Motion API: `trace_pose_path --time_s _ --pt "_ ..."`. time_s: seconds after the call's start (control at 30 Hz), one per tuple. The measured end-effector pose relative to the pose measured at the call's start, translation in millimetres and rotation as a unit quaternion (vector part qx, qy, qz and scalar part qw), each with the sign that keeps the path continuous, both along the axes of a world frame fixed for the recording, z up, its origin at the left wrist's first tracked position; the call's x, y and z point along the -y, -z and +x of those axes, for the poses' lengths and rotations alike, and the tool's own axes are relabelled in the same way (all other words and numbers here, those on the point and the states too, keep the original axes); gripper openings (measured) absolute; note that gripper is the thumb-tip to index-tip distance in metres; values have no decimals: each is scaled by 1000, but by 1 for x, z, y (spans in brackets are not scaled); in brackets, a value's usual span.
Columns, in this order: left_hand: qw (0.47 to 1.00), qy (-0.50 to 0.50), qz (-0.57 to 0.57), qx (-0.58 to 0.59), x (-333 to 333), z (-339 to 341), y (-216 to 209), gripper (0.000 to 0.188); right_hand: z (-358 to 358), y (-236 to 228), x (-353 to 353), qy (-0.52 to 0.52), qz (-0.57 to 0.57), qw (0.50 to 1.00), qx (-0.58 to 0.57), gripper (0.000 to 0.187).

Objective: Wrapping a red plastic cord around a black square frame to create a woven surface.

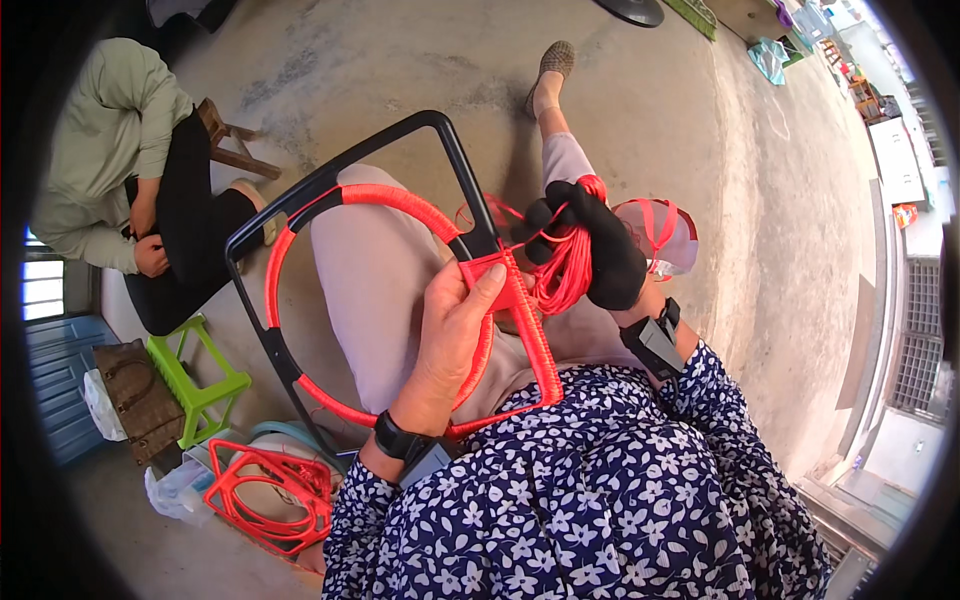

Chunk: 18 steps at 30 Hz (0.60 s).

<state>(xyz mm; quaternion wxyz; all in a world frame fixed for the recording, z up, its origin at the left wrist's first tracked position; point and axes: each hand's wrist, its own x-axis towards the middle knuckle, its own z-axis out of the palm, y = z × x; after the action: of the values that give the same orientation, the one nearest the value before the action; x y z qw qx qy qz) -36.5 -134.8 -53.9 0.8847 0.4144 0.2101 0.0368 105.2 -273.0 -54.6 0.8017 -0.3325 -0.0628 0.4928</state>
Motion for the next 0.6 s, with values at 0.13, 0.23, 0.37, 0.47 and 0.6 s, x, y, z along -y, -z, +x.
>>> trace_pose_path --time_s 0.13,0.23,0.37,0.47,0.6 --pt "1000 20 4 -1 -1 1 3 30 -2 -2 -8 2 9 1000 -20 24" --pt "999 25 -29 3 0 0 -6 30 7 8 0 -34 11 999 -18 22" --pt "999 5 -34 -19 3 -4 9 30 -7 -1 -5 20 -157 987 43 22" --pt "994 -78 -74 -3 4 -6 20 27 -9 -2 -7 -28 -272 900 340 20" --pt "994 -88 -50 -30 5 -7 20 22 -10 -14 -9 -77 -316 917 230 19"
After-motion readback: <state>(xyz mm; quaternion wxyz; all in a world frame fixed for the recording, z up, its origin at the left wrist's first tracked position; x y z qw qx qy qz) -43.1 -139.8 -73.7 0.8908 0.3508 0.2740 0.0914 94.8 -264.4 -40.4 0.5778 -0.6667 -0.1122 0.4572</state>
